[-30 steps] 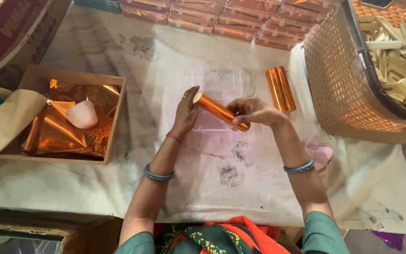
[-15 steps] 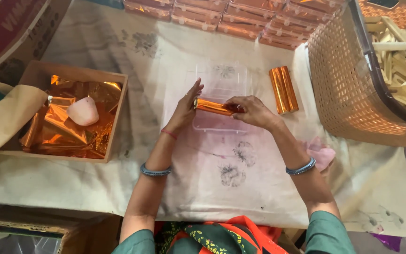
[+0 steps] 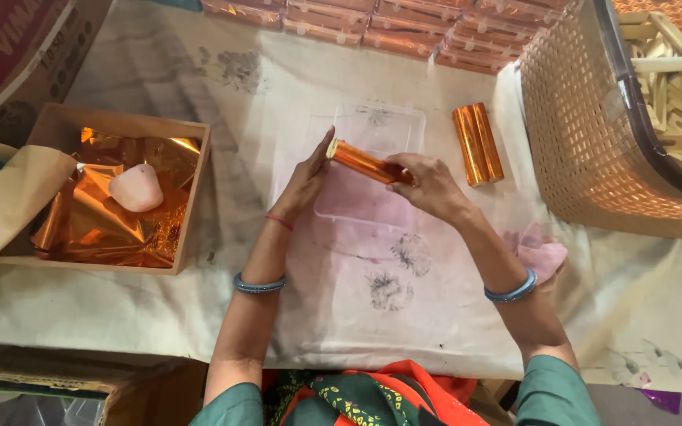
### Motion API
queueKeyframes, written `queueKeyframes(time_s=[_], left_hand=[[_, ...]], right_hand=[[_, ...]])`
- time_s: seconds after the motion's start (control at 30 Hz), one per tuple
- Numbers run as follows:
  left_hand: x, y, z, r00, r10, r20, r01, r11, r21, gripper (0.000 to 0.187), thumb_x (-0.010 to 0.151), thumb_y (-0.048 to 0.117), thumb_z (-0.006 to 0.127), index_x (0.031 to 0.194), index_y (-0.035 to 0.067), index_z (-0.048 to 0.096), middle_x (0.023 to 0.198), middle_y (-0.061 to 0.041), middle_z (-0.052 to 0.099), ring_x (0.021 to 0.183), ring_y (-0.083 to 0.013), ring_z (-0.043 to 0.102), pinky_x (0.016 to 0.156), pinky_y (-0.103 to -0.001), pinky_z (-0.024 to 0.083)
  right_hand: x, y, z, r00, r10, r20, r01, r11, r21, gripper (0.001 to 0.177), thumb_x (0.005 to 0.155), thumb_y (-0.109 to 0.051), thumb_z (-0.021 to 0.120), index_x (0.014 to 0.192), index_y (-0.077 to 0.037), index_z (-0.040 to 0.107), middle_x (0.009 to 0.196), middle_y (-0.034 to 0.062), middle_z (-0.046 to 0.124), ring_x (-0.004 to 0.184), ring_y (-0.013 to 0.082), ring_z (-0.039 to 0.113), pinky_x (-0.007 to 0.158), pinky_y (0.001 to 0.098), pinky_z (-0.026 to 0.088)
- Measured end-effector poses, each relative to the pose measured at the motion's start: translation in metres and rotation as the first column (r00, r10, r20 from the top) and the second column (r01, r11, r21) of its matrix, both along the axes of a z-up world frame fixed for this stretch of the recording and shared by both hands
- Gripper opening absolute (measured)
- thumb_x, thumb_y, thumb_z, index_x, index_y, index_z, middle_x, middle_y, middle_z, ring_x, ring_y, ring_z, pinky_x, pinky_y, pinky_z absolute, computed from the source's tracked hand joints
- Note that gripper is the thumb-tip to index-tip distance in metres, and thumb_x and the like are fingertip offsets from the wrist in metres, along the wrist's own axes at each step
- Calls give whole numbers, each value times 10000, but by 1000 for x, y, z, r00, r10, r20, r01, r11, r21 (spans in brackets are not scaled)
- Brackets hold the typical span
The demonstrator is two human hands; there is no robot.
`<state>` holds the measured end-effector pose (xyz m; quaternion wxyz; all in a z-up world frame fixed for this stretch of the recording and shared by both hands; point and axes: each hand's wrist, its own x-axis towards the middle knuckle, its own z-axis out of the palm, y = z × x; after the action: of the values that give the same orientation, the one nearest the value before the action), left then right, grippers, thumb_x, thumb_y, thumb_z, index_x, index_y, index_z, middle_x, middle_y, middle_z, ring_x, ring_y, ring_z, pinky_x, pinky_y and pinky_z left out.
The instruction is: The person is assembling and cleaning small wooden components and placing them in clear plastic boxes.
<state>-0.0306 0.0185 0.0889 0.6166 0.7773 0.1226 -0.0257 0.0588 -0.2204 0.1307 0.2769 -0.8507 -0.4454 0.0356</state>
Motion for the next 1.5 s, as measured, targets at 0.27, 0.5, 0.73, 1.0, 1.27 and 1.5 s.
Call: queueKeyframes(time_s=[0.27, 0.5, 0.73, 1.0, 1.27, 1.5], left_hand=[[24, 12, -72, 908, -28, 417, 100, 983, -151, 629, 1074, 405, 384, 1652, 209, 235, 1552, -112, 556, 1515, -276, 415, 1244, -386, 292], [17, 7, -55, 945, -16, 326, 69, 986, -153, 779, 1014, 650, 330, 1643, 201, 231, 1560, -104, 537, 1476, -283, 449, 1169, -404, 382], [18, 6, -62, 941, -21, 339, 84, 981, -173, 772, 1017, 623, 412, 1643, 195, 272, 1562, -115, 537, 1342, -247, 598, 1114, -359, 473], [34, 12, -102, 866, -102, 489, 184, 975, -122, 818, 755, 26, 666, 1538, 102, 441, 1478, -146, 603, 1207, -275, 640, 1016, -365, 553], [25, 3, -67, 882, -166, 442, 21, 949, 315, 287, 720, 17, 703, 1007, -9, 702, 1474, -201, 559, 1204, -316, 661, 911, -396, 576], [18, 2, -56, 897, -221, 383, 19, 885, 466, 303, 747, 10, 657, 1047, 7, 696, 1551, -120, 497, 1102, -339, 666, 905, -426, 546]], right_hand=[[2, -9, -1, 985, -7, 172, 53, 963, -265, 358, 847, -165, 759, 1192, -92, 696, 1072, 109, 745, 990, 297, 706, 854, 433, 557], [0, 5, -4, 961, 73, 268, 62, 885, -462, 291, 847, -116, 689, 1138, -101, 685, 1016, 87, 727, 1045, 292, 676, 865, 456, 544], [6, 30, -18, 962, 101, 253, 32, 880, -473, 295, 831, -64, 669, 1124, -92, 685, 1029, 92, 721, 1027, 309, 679, 835, 466, 548], [7, 19, -37, 982, 38, 188, 19, 957, -290, 323, 820, -104, 728, 1138, -64, 683, 1050, 110, 718, 1011, 335, 677, 877, 467, 530], [14, 8, -50, 988, 12, 151, 22, 975, -220, 374, 841, -129, 733, 1208, -70, 688, 1150, 109, 721, 1048, 327, 680, 921, 447, 537], [-1, -5, -34, 976, 8, 219, 25, 988, -150, 413, 858, -137, 732, 1260, -56, 678, 1239, 128, 698, 1122, 332, 651, 956, 443, 523]])
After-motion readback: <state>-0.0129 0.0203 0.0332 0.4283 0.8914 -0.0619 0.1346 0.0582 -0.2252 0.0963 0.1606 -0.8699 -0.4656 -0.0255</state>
